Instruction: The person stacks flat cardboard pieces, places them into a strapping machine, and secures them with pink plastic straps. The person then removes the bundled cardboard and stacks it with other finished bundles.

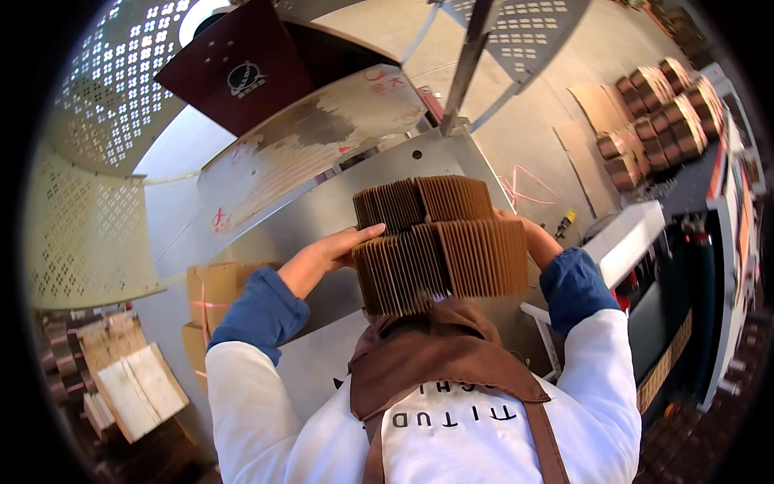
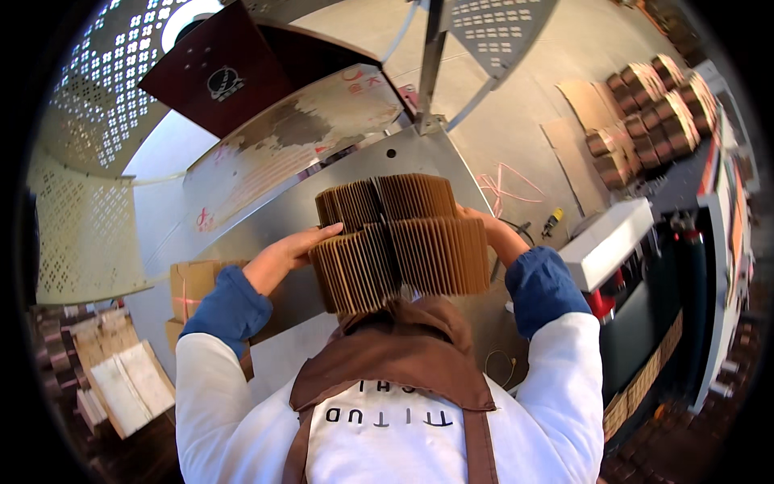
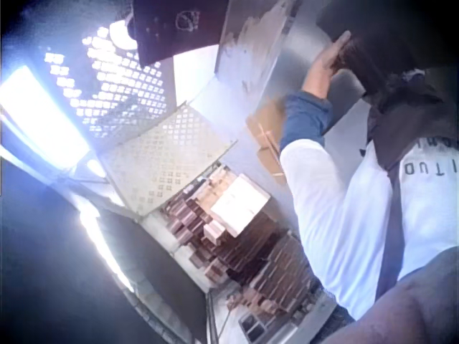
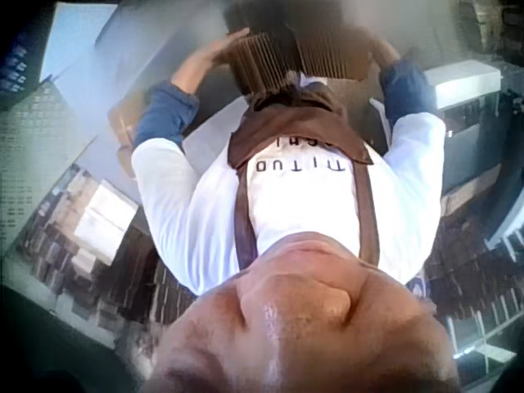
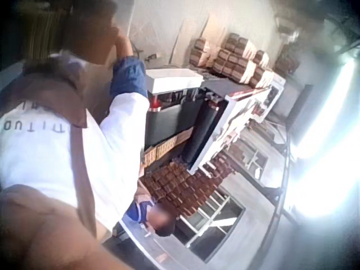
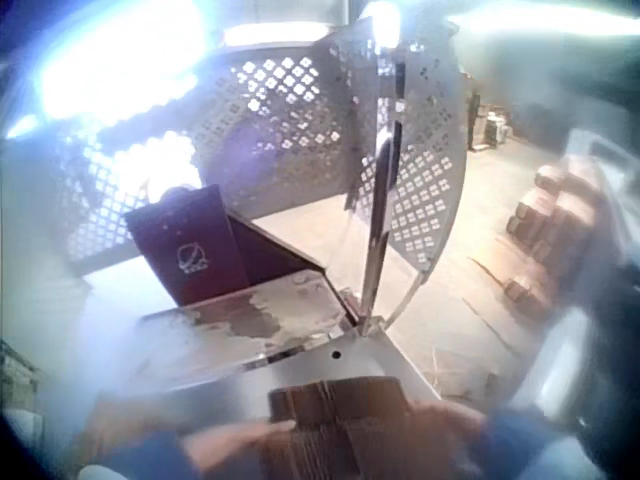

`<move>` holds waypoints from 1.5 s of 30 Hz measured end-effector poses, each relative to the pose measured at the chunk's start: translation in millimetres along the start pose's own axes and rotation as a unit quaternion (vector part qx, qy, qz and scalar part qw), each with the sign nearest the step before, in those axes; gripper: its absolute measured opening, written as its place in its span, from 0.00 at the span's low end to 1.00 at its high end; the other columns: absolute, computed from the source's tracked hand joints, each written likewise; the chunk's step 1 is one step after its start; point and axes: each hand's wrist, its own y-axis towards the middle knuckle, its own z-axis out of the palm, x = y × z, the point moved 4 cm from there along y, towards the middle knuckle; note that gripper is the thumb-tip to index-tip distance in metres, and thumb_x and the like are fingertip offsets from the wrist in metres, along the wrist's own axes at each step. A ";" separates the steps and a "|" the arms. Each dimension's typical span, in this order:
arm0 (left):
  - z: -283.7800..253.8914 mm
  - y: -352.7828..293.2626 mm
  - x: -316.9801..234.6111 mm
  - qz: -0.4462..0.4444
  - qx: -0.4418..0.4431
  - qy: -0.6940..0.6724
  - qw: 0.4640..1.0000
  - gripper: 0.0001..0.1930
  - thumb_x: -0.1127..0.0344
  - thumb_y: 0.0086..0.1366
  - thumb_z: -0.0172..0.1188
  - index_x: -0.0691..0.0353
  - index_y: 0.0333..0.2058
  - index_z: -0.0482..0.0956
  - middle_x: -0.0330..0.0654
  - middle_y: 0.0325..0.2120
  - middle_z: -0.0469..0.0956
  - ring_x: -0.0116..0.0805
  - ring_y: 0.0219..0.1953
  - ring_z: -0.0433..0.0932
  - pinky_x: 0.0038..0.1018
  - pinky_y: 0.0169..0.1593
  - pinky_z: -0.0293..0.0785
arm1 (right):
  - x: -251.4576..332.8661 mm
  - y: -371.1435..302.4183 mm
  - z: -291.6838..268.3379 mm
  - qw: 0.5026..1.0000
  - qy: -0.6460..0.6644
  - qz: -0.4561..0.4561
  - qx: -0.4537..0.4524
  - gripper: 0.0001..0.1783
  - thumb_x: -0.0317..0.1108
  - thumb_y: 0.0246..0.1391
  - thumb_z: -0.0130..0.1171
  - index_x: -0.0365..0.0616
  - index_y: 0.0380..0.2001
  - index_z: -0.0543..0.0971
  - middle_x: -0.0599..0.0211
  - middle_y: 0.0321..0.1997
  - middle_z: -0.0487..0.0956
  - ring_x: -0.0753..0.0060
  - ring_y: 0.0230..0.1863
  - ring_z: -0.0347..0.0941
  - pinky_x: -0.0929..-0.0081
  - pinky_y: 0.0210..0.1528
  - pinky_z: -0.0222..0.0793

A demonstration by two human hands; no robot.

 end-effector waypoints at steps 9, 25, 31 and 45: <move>-45.9 73.9 10.5 -0.065 -0.104 -0.010 0.992 0.34 0.34 0.55 0.59 0.60 0.46 0.76 0.37 0.36 0.79 0.29 0.36 0.79 0.24 0.36 0.76 | -67.5 122.1 -6.3 0.956 0.078 0.267 0.099 0.44 0.64 0.63 0.29 0.31 0.30 0.78 0.61 0.16 0.72 0.67 0.13 0.68 0.71 0.15 0.67; -49.5 84.9 3.1 0.123 -0.146 0.032 0.981 0.48 0.44 0.50 0.68 0.58 0.63 0.54 0.45 0.51 0.72 0.41 0.49 0.74 0.34 0.50 0.73 | -12.2 128.8 -27.1 0.977 -0.151 0.147 -0.046 0.40 0.59 0.64 0.29 0.28 0.44 0.73 0.30 0.37 0.75 0.32 0.46 0.70 0.53 0.49 0.64; -42.4 54.4 -38.7 0.281 -0.327 0.174 0.885 0.58 0.58 0.44 0.74 0.57 0.67 0.42 0.46 0.60 0.64 0.40 0.59 0.67 0.34 0.60 0.65 | 31.6 136.4 -57.7 0.981 -0.066 -0.039 -0.178 0.28 0.51 0.66 0.31 0.45 0.57 0.69 0.38 0.40 0.76 0.36 0.46 0.71 0.56 0.47 0.67; -7.2 177.7 -19.4 0.298 -0.513 0.209 0.778 0.51 0.60 0.41 0.75 0.60 0.62 0.53 0.47 0.61 0.58 0.51 0.57 0.65 0.39 0.55 0.70 | -93.4 150.3 -70.5 0.972 0.168 -0.052 -0.154 0.39 0.56 0.63 0.42 0.33 0.64 0.55 0.50 0.65 0.63 0.60 0.67 0.56 0.68 0.66 0.51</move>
